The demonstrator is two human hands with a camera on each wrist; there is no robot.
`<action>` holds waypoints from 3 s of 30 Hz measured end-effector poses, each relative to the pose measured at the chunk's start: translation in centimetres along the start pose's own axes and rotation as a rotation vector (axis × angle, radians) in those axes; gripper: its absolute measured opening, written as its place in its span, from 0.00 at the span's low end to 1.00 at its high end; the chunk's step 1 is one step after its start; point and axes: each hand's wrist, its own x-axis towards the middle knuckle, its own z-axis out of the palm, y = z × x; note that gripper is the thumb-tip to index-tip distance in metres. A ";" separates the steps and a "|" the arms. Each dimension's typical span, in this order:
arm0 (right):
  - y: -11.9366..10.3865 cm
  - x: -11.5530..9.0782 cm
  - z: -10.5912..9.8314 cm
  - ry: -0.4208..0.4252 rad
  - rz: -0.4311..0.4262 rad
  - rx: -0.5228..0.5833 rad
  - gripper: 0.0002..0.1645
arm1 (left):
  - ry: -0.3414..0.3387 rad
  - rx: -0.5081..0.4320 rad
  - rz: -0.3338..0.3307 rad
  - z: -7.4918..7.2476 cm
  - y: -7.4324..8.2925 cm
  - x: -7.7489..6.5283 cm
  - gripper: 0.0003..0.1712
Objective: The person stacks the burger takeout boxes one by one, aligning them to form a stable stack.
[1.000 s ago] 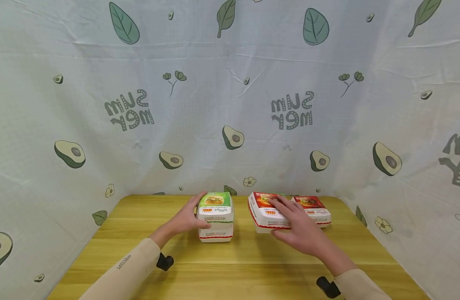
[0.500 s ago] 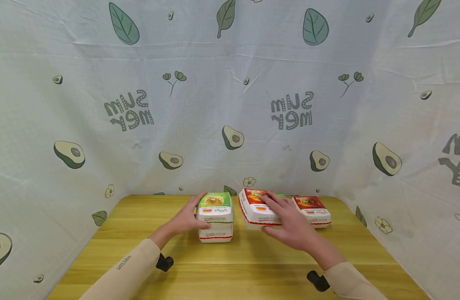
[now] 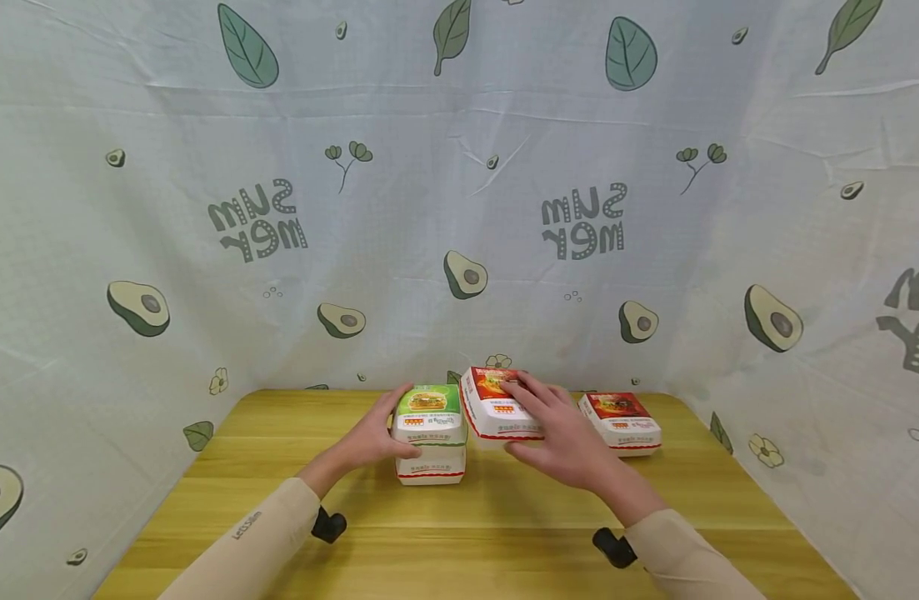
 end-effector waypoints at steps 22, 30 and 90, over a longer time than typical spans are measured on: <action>-1.1 2.6 1.6 0.003 -0.012 0.026 0.53 | -0.012 -0.011 -0.013 0.2 0.2 0.2 0.66; -1.6 3.5 2.0 -0.011 -0.009 0.018 0.52 | -0.002 -0.019 -0.019 0.2 -0.1 0.0 0.66; -4.9 8.4 3.4 -0.123 0.039 -0.066 0.51 | 0.015 -0.082 -0.006 0.4 -0.3 0.0 0.65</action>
